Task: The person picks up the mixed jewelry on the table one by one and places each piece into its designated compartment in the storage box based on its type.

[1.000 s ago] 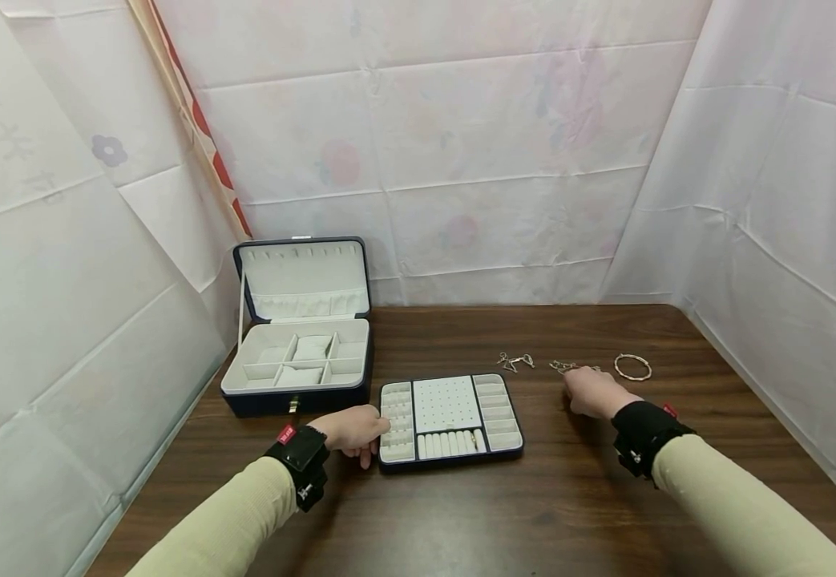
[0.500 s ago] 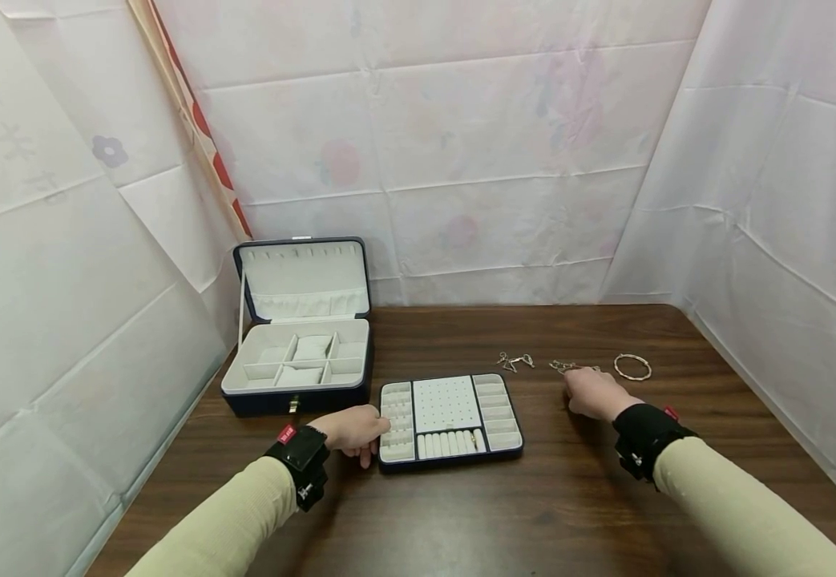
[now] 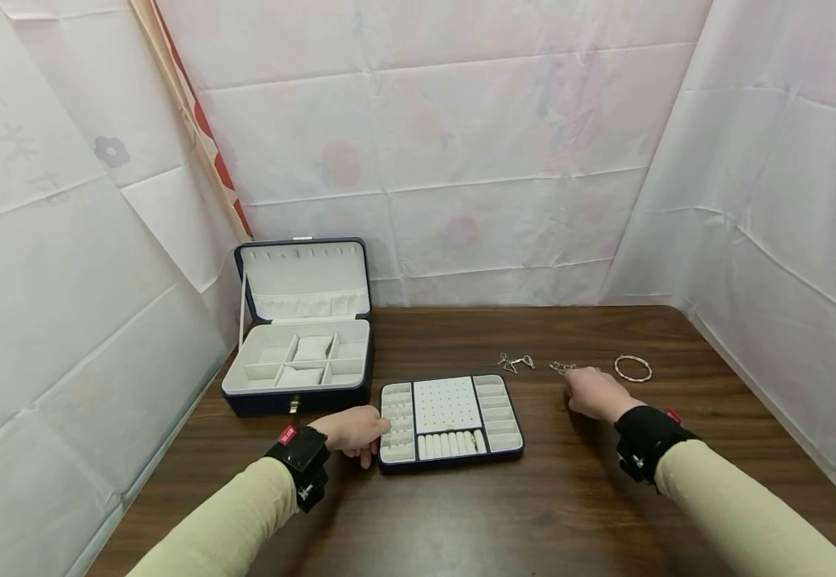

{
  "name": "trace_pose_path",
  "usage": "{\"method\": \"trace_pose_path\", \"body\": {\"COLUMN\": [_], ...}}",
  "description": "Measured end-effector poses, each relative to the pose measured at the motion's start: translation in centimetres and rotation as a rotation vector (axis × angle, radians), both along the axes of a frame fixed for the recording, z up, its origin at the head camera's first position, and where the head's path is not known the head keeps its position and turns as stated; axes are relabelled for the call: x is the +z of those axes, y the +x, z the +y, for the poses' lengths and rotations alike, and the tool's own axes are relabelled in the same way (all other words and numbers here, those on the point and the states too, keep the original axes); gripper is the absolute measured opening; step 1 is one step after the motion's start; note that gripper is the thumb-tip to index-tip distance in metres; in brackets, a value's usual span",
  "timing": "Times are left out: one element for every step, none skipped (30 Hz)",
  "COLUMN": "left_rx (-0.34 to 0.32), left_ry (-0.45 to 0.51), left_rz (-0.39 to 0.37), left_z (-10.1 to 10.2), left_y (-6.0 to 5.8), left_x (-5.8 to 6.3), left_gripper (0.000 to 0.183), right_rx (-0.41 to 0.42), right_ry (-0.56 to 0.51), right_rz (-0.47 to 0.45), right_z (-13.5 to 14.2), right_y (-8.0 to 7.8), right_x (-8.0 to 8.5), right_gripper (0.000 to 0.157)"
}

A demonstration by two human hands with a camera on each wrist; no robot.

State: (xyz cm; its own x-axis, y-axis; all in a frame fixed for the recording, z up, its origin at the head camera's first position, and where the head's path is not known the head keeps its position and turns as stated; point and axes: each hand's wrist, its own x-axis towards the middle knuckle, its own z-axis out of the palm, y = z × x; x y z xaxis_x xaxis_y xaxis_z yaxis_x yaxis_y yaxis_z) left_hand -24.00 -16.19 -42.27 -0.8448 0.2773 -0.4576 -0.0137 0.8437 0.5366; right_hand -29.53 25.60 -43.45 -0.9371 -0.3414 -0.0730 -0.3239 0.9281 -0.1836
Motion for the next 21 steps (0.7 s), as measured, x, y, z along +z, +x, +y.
{"method": "trace_pose_path", "body": {"left_rx": [-0.001,-0.001,-0.001,-0.001,-0.001,-0.002,-0.002,-0.002,-0.001,-0.002,-0.004,-0.005,-0.006,-0.008,-0.010,-0.011,-0.012,-0.013,-0.012,-0.013,-0.011], "left_ry": [-0.002,-0.003,-0.004,-0.005,-0.005,-0.006,-0.006,-0.006,-0.005,-0.006,-0.006,-0.008,-0.007,-0.007,-0.006,-0.005,-0.003,-0.001,0.002,0.002,0.003], "left_rz": [0.000,0.000,0.000,0.000,0.000,0.001,0.000,0.000,-0.002,-0.003,-0.005,-0.006,-0.007,-0.006,-0.006,-0.006,-0.007,-0.005,-0.006,-0.005,-0.007], "left_z": [0.0,0.0,0.0,0.0,0.0,0.0,0.0,0.0,0.0,0.0,-0.1,-0.1,-0.1,-0.1,-0.2,-0.2,-0.2,-0.3,-0.3,-0.3,-0.3], "left_y": [0.0,0.0,0.0,0.0,0.0,0.0,0.0,0.0,-0.1,-0.1,-0.1,-0.1,-0.1,-0.2,-0.2,-0.2,-0.2,-0.3,-0.3,-0.3,-0.3], "left_x": [0.0,0.0,-0.1,-0.1,-0.1,-0.1,-0.1,-0.1,-0.1,-0.1,-0.1,-0.1,-0.1,-0.2,-0.2,-0.2,-0.3,-0.3,-0.3,-0.4,-0.4], "left_gripper": [0.034,0.034,0.034,0.034,0.034,0.034,0.034,0.034,0.034,0.034,0.034,0.035,0.035,0.035,0.035,0.035,0.036,0.036,0.036,0.035,0.036], "right_rx": [0.003,0.005,0.006,0.006,0.006,0.005,0.010,0.012,0.015,0.017,0.019,0.028,0.035,0.039,0.049,0.059,0.069,0.078,0.081,0.090,0.092], "right_ry": [-0.007,-0.015,-0.027,-0.039,-0.051,-0.063,-0.076,-0.088,-0.099,-0.109,-0.119,-0.131,-0.141,-0.151,-0.164,-0.173,-0.182,-0.192,-0.200,-0.211,-0.224], "right_rz": [0.001,0.004,0.010,0.014,0.018,0.021,0.029,0.035,0.039,0.039,0.041,0.047,0.050,0.051,0.060,0.070,0.082,0.091,0.096,0.101,0.104], "right_z": [0.0,0.0,0.0,-0.1,-0.1,-0.1,-0.2,-0.2,-0.2,-0.3,-0.3,-0.4,-0.4,-0.4,-0.4,-0.5,-0.5,-0.6,-0.6,-0.7,-0.8], "right_y": [0.0,0.0,0.0,-0.1,-0.1,-0.1,-0.1,-0.1,-0.2,-0.2,-0.2,-0.3,-0.3,-0.4,-0.4,-0.5,-0.5,-0.6,-0.6,-0.6,-0.6], "right_x": [-0.1,-0.1,-0.1,-0.1,-0.1,0.0,0.1,0.2,0.3,0.4,0.5,0.7,0.7,0.8,0.9,0.9,1.0,1.0,1.0,1.1,1.1], "right_gripper": [0.010,0.011,0.012,0.013,0.014,0.015,0.015,0.016,0.016,0.016,0.015,0.015,0.015,0.015,0.015,0.015,0.014,0.014,0.013,0.012,0.012]}}
